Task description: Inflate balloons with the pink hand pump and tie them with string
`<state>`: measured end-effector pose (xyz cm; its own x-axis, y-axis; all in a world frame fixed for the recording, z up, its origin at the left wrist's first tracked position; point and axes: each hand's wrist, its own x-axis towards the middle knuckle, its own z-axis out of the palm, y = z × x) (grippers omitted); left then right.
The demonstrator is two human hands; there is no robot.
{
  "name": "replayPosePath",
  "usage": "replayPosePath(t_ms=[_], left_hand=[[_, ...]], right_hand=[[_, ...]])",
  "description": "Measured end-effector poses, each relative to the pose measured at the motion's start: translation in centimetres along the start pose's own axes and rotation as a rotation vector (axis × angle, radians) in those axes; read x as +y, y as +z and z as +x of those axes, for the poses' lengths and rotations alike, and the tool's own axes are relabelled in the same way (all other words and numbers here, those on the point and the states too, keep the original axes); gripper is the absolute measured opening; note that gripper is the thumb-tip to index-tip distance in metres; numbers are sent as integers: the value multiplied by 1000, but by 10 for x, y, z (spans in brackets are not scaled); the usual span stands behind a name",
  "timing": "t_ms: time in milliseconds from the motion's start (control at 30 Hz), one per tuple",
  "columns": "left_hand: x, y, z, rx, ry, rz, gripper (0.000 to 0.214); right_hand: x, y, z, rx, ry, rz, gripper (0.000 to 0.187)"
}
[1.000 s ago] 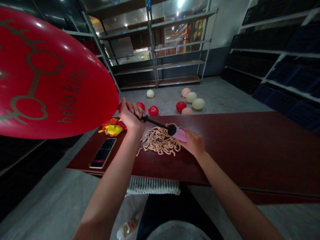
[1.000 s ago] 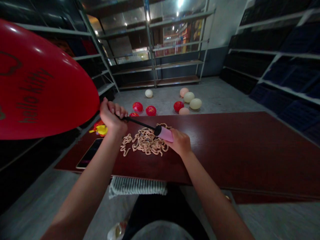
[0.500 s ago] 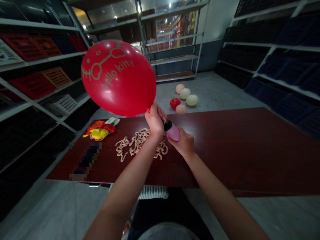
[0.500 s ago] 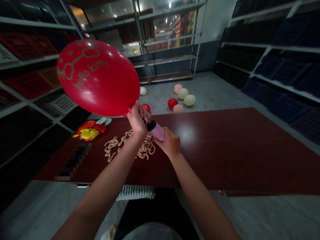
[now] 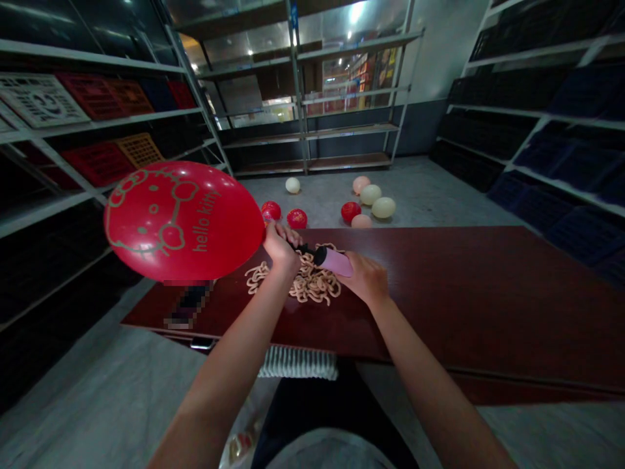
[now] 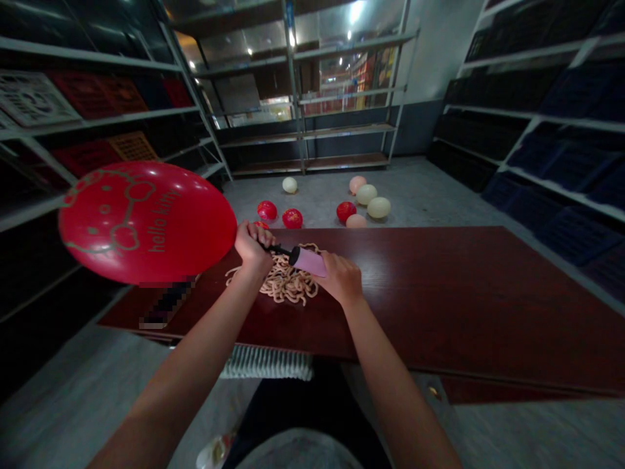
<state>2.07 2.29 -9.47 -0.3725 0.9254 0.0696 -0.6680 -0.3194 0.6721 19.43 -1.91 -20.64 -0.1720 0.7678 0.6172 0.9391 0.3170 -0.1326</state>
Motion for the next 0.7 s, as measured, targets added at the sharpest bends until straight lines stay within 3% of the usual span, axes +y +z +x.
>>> replayPosePath(t_ms=[267, 433, 567, 700], left_hand=[[59, -33, 20, 120, 35, -51, 41], [90, -37, 26, 137, 61, -77, 42], [93, -22, 23, 93, 119, -77, 44], [71, -1, 20, 22, 125, -75, 48]], right_hand=[[-3, -3, 1, 69, -105, -44, 38], [-11, -10, 6, 107, -150, -57, 33], [-13, -12, 5, 144, -115, -78, 34], [-7, -10, 0, 162, -42, -62, 31]])
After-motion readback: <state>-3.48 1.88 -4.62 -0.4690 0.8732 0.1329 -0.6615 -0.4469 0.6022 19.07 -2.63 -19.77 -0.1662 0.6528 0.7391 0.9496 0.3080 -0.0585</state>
